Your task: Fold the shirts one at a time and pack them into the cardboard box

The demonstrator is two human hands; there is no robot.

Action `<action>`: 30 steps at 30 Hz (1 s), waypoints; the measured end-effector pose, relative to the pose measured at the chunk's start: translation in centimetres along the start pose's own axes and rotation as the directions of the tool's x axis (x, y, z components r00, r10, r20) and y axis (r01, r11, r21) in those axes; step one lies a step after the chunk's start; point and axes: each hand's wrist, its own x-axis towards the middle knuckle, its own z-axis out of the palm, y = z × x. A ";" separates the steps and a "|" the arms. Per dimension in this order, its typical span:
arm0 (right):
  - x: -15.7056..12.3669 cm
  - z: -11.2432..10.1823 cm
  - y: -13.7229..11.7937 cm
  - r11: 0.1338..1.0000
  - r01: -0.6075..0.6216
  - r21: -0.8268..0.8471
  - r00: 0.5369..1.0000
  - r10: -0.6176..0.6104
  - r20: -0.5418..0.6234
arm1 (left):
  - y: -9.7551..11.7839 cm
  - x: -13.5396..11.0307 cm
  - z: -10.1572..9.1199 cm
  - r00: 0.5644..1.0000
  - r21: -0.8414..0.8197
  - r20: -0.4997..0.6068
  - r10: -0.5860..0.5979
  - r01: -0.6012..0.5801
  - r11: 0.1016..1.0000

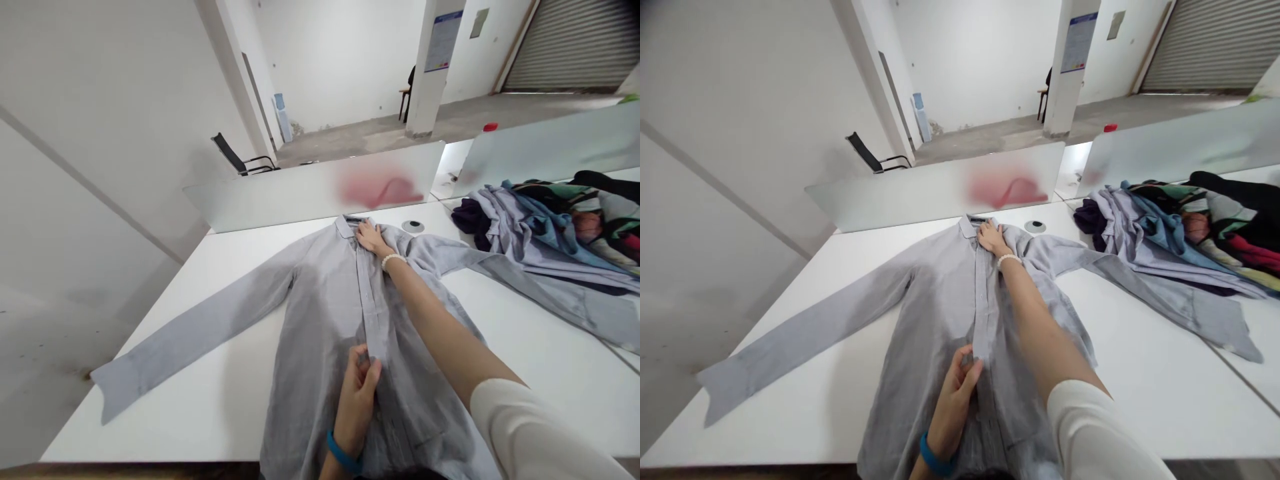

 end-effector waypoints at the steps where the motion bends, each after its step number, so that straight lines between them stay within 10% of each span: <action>1: -0.2 -0.1 -0.1 1.000 0.019 -0.009 1.000 -0.019 -0.020 | -0.1 -0.1 0.0 1.000 0.008 0.014 0.004 -0.004 1.000; 8: -1.8 -1.2 -0.9 0.922 0.357 -0.154 0.927 -0.370 -0.067 | -1.1 -0.3 -0.3 0.996 0.187 0.054 0.072 -0.081 0.979; 22: -0.6 0.0 -0.5 0.977 0.125 -0.170 0.988 -0.137 -0.064 | -1.5 -0.5 -0.1 0.993 0.479 0.066 0.094 -0.115 0.870; 30: -1.4 -1.1 -0.7 0.952 0.272 -0.138 0.944 -0.292 -0.154 | -1.4 -0.3 0.0 0.995 0.538 0.034 0.093 -0.097 0.837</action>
